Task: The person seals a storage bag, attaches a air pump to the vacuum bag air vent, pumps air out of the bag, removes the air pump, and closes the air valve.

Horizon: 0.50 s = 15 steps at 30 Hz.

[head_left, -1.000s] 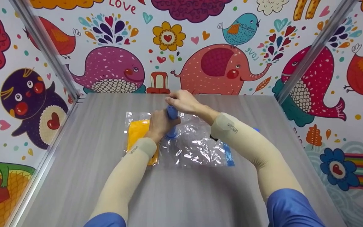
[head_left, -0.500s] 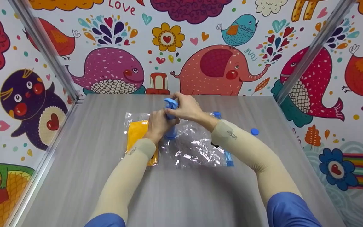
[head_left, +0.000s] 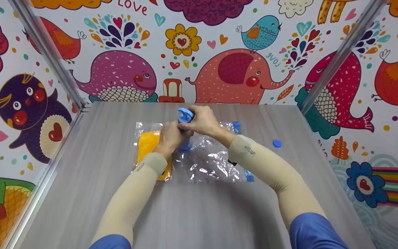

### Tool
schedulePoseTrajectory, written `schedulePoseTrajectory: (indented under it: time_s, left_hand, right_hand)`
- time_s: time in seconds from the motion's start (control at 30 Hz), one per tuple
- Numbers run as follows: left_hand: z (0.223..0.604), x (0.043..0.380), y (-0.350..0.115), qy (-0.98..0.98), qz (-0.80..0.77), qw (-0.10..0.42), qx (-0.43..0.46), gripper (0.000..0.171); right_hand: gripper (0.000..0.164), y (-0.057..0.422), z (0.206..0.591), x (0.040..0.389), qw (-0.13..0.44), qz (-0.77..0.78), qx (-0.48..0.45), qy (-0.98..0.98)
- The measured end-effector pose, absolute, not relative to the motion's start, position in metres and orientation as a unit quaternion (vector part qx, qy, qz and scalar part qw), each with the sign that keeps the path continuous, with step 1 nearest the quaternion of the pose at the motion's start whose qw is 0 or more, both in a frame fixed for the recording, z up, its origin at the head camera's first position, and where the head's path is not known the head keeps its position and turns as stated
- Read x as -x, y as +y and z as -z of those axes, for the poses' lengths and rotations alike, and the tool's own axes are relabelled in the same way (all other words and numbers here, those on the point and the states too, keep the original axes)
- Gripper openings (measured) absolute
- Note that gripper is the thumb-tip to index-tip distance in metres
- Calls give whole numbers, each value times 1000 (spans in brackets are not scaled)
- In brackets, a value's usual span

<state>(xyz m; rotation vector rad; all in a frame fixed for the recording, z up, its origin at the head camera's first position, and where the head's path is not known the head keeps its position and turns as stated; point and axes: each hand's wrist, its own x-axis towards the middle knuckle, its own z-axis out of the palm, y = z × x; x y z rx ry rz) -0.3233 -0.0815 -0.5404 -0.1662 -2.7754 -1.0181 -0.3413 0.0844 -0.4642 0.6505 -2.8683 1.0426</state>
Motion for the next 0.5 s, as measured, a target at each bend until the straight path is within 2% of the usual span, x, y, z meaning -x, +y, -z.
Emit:
schedulePoseTrajectory:
  time_s: [0.07,0.23,0.33,0.5]
  left_hand:
    - [539,323,-86,-941,326,65,60,47]
    - [546,321,-105,-966,248,-37,65,71]
    - [554,315,-120,-976,191,-91,44,72]
    - [563,304,-143,-979,159,-125,27,80]
  right_hand:
    - [57,84,464,342,14,-335,-209,-919]
    - [52,84,465,342,19,-344,-198,-918]
    - [50,84,467,340,10,-346,-194,-918]
    - [50,83,468,337,3,-348,-191,-918]
